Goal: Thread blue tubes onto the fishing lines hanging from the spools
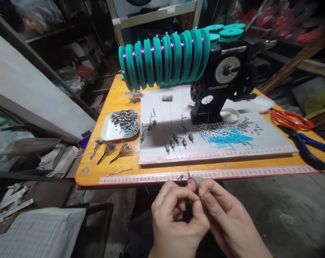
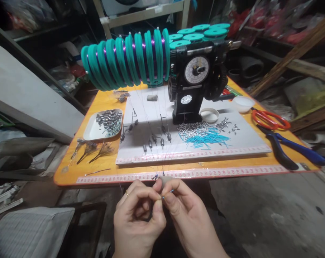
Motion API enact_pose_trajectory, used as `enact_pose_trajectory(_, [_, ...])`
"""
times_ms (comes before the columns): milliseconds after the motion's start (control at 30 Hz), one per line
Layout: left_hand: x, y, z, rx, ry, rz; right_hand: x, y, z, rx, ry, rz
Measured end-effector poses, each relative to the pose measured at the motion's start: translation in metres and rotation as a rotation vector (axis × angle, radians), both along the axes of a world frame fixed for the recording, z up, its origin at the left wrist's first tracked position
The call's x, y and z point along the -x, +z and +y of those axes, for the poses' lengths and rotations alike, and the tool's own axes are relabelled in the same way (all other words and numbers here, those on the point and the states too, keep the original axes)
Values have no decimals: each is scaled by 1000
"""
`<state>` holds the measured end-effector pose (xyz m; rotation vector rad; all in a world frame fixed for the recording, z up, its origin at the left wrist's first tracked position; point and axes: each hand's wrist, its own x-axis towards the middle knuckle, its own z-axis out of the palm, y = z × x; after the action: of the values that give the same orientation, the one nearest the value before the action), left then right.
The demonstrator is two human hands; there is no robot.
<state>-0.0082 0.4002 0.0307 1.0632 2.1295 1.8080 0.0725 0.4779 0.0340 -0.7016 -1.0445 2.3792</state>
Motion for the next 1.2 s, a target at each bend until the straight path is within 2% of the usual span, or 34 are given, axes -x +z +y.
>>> enact_pose_trajectory(467, [-2,0,1,-2,18,-15,-2,-4,-1,-35,8,-1])
enact_pose_trajectory(700, [0,5,0,42,27,91,-2,-7,0,-94,-24,-30])
enact_pose_trajectory(833, [0,7,0,48,22,93,-2,-6,1,-104,7,-35])
enact_pose_trajectory(1200, [-3,-1,-1,37,49,30,-4,-8,3,-142,28,-99])
